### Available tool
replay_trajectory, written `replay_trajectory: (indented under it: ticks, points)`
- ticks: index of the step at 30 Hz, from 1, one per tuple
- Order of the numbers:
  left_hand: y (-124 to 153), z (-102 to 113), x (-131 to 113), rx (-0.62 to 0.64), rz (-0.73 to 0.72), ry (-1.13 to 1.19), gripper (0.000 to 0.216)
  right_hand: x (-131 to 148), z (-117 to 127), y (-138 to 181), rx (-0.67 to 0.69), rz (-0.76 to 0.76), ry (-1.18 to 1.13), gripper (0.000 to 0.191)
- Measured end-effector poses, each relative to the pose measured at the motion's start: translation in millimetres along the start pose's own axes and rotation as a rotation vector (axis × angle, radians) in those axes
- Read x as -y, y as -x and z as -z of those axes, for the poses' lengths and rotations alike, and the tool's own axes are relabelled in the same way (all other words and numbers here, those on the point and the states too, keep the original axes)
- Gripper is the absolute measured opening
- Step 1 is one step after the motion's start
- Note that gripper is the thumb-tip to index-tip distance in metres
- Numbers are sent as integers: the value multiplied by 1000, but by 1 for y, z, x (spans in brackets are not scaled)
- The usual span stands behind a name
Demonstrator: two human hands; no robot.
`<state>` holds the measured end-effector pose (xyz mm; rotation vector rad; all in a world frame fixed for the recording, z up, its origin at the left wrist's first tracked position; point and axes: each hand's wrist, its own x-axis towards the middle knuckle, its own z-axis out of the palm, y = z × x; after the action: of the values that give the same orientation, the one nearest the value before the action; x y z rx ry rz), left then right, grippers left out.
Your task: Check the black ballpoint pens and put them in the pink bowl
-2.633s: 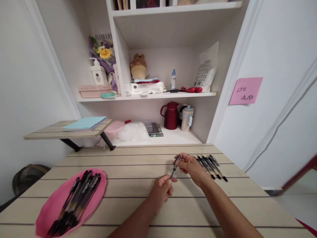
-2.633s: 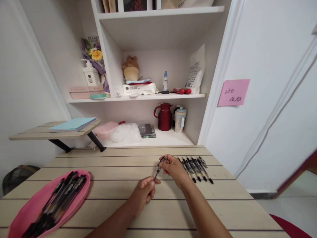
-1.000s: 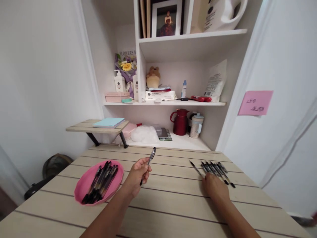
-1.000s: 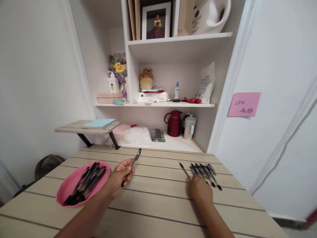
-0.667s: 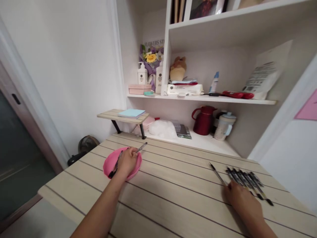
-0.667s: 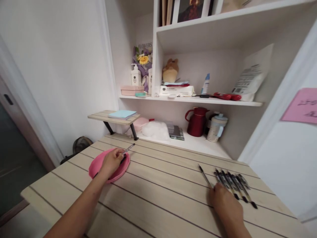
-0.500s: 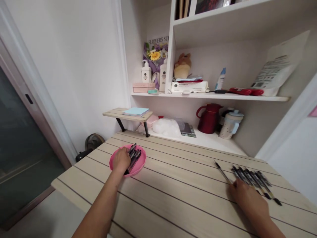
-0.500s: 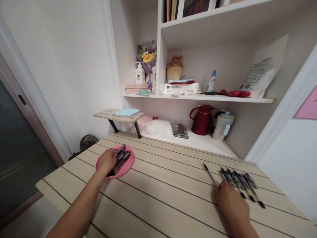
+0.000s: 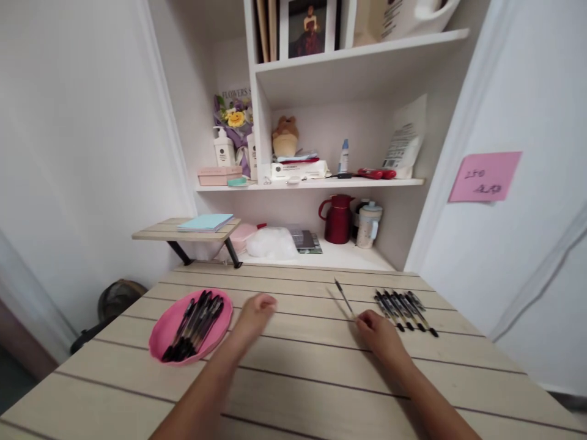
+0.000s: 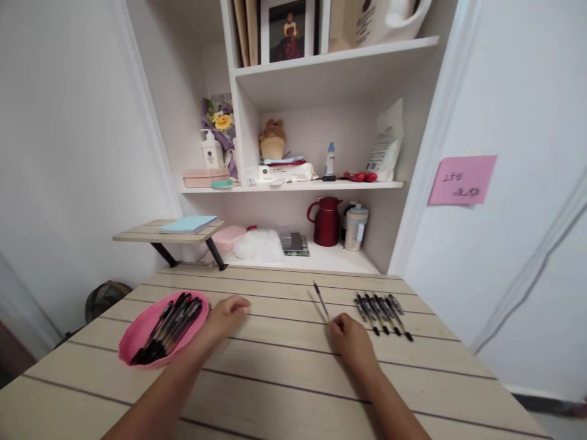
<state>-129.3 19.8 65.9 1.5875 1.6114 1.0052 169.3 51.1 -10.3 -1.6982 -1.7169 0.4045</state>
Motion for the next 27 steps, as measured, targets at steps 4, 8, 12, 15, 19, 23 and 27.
replay_trajectory:
  ticks: [4, 8, 12, 15, 19, 23, 27]
  points:
    - [-16, -95, -23, 419, 258, 687, 42, 15, -17, 6, 55, 5, -302, 21]
    - [-31, -147, -25, 507, 366, 955, 35, 22, -21, 10, 113, 16, -337, 19]
    - [-35, -157, -17, 522, 387, 1102, 23, 6, 4, -5, 139, 5, -83, 20]
    - [-36, -154, -14, 519, 329, 1152, 23, -15, 30, -23, -25, -159, 367, 20]
    - [-38, -153, -14, 512, 169, 1077, 27, -34, 44, -36, -64, -239, 527, 19]
    - [-39, -155, -13, 537, 65, 936, 31, -42, 37, -37, -52, -224, 569, 18]
    - [-38, -156, -12, 537, -6, 823, 37, -46, 36, -38, -62, -191, 552, 16]
